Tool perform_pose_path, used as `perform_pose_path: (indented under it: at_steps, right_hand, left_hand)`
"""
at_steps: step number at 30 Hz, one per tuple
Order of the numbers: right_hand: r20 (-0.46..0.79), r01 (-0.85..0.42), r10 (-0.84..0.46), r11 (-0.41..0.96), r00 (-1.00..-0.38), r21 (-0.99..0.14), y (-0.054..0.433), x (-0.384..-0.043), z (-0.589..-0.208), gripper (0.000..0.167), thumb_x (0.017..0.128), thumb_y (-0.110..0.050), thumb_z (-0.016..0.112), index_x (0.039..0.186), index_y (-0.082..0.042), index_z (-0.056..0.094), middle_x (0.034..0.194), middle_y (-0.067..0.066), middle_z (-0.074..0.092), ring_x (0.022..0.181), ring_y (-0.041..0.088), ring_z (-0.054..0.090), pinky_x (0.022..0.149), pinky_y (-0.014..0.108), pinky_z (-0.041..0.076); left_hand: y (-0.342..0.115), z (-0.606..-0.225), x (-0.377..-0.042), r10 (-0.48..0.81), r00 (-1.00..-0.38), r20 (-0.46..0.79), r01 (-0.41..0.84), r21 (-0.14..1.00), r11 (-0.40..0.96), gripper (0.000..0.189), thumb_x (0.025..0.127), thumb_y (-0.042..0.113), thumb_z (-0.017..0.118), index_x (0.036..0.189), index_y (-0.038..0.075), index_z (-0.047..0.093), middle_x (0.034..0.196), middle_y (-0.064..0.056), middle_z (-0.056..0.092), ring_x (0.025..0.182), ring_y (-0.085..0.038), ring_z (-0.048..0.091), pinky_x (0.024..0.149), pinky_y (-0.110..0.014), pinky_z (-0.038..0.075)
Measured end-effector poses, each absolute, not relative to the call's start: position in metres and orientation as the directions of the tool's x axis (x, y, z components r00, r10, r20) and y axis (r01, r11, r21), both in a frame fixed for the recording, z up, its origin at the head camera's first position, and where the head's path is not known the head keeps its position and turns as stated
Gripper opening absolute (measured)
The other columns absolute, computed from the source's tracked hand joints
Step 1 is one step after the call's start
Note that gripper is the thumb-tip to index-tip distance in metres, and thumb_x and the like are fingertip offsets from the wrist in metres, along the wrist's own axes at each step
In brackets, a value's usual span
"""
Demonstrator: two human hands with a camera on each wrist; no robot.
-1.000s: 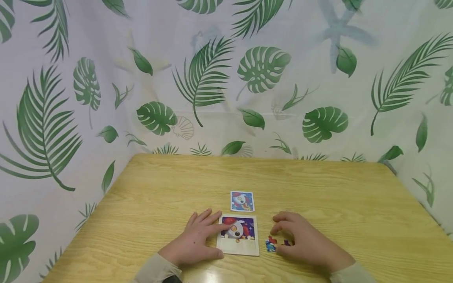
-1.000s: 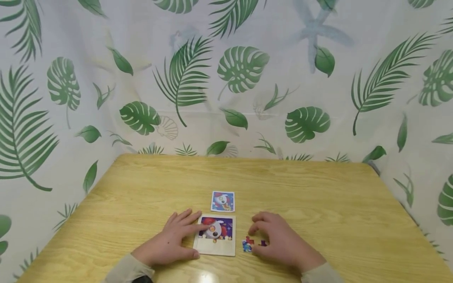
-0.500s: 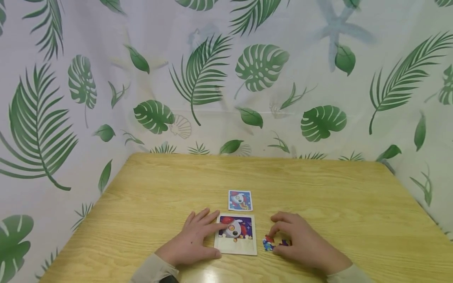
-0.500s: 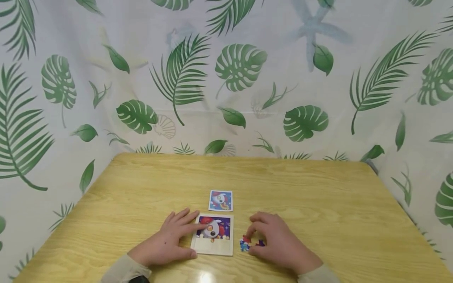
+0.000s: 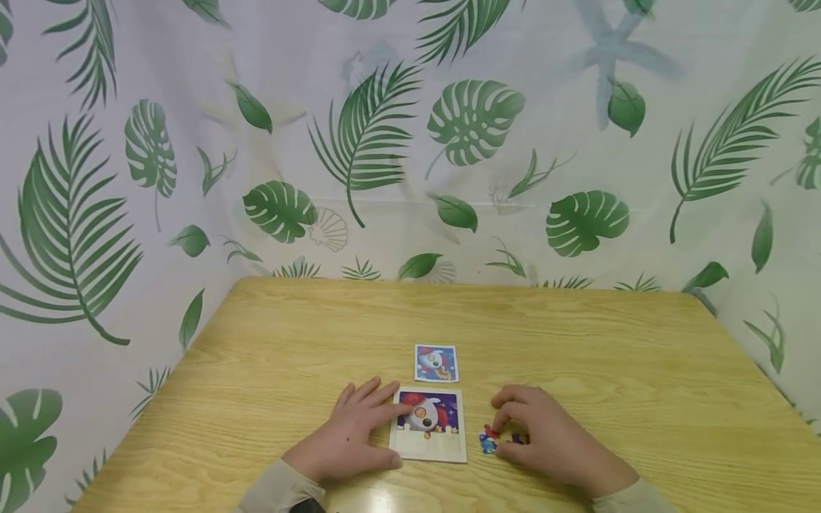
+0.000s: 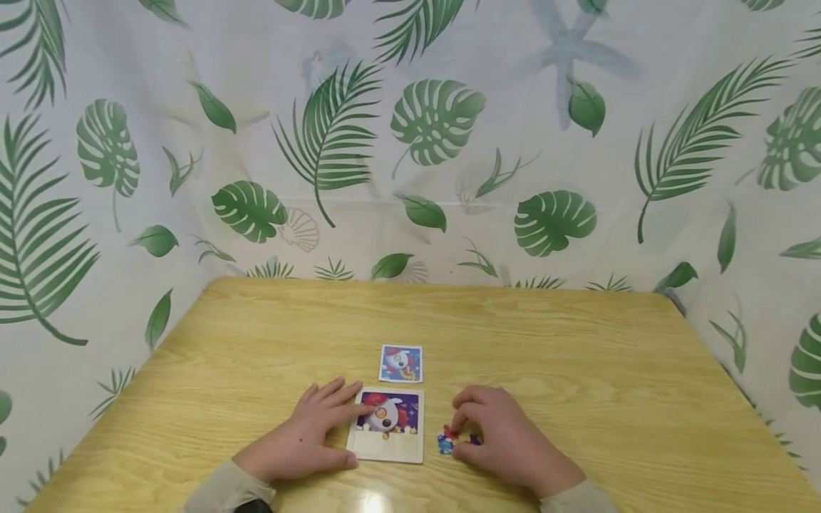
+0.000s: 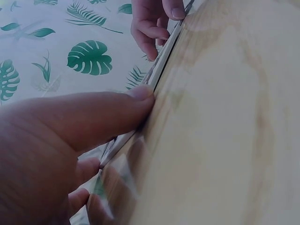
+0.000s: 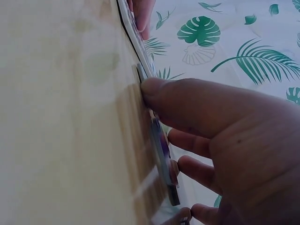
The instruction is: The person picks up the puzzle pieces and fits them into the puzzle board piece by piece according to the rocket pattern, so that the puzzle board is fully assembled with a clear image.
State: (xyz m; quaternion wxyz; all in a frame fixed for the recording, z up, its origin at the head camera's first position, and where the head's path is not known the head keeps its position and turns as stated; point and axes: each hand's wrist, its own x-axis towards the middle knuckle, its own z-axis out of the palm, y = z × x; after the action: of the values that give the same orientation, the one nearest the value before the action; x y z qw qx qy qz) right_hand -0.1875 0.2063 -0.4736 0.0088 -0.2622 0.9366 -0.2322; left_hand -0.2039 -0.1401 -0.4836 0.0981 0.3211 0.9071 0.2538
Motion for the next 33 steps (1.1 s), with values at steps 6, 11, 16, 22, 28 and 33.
perform_pose_path:
  at_steps: [6,11,16,22,28,33]
  right_hand:
    - [0.105,-0.475,-0.479,0.769,-0.871,-0.427,0.203,-0.185,-0.471,0.020,0.082,-0.029,0.084,0.085,-0.032,0.064,0.123,-0.005,0.059,0.119,0.024,0.052,0.104,0.052,0.043]
    - [0.086,-0.446,-0.457,0.779,-0.885,-0.441,0.200,-0.184,-0.473,0.020,0.082,-0.031,0.084,0.085,-0.032,0.064,0.122,-0.007,0.057,0.117,0.022,0.051,0.105,0.051,0.044]
    - [0.133,-0.471,-0.465,0.758,-0.875,-0.451,0.194,-0.181,-0.473,0.019,0.081,-0.030,0.083,0.086,-0.031,0.065,0.123,-0.008,0.057,0.119,0.020,0.051,0.105,0.050,0.044]
    - [0.173,-0.476,-0.451,0.741,-0.875,-0.474,0.181,-0.181,-0.469,0.019,0.082,-0.029,0.083,0.088,-0.031,0.066,0.125,-0.007,0.058,0.122,0.020,0.051,0.108,0.049,0.043]
    - [0.179,-0.486,-0.464,0.716,-0.868,-0.501,0.155,-0.186,-0.471,0.017,0.083,-0.029,0.082,0.089,-0.029,0.066,0.125,-0.007,0.059,0.122,0.018,0.050,0.108,0.046,0.043]
    - [0.214,-0.545,-0.510,0.691,-0.833,-0.476,0.127,-0.190,-0.474,0.014,0.080,-0.027,0.081,0.086,-0.024,0.068,0.117,-0.006,0.061,0.113,0.015,0.053,0.104,0.044,0.045]
  left_hand:
    - [-0.138,-0.481,-0.204,0.628,-0.778,-0.019,0.531,0.514,0.674,0.077,0.086,0.056,0.072,0.154,0.031,0.046,0.166,-0.001,0.025,0.153,-0.034,0.010,0.118,-0.063,-0.002]
    - [-0.136,-0.480,-0.204,0.629,-0.777,-0.031,0.528,0.514,0.676,0.078,0.085,0.056,0.073,0.154,0.030,0.045,0.166,-0.001,0.025,0.154,-0.033,0.010,0.118,-0.062,-0.002]
    - [-0.136,-0.480,-0.205,0.631,-0.775,-0.037,0.529,0.509,0.679,0.079,0.085,0.056,0.073,0.154,0.030,0.045,0.166,0.000,0.025,0.154,-0.032,0.010,0.118,-0.062,-0.003]
    - [-0.136,-0.479,-0.205,0.633,-0.774,-0.037,0.534,0.500,0.682,0.078,0.085,0.055,0.073,0.154,0.029,0.046,0.166,-0.002,0.024,0.154,-0.033,0.010,0.118,-0.062,-0.002]
    - [-0.139,-0.480,-0.205,0.631,-0.775,-0.034,0.536,0.494,0.685,0.078,0.086,0.056,0.073,0.153,0.029,0.046,0.166,-0.003,0.024,0.153,-0.034,0.010,0.117,-0.064,-0.002]
    - [-0.140,-0.482,-0.205,0.631,-0.775,-0.026,0.533,0.509,0.676,0.076,0.086,0.057,0.072,0.153,0.029,0.047,0.166,-0.003,0.025,0.153,-0.035,0.011,0.117,-0.065,-0.002]
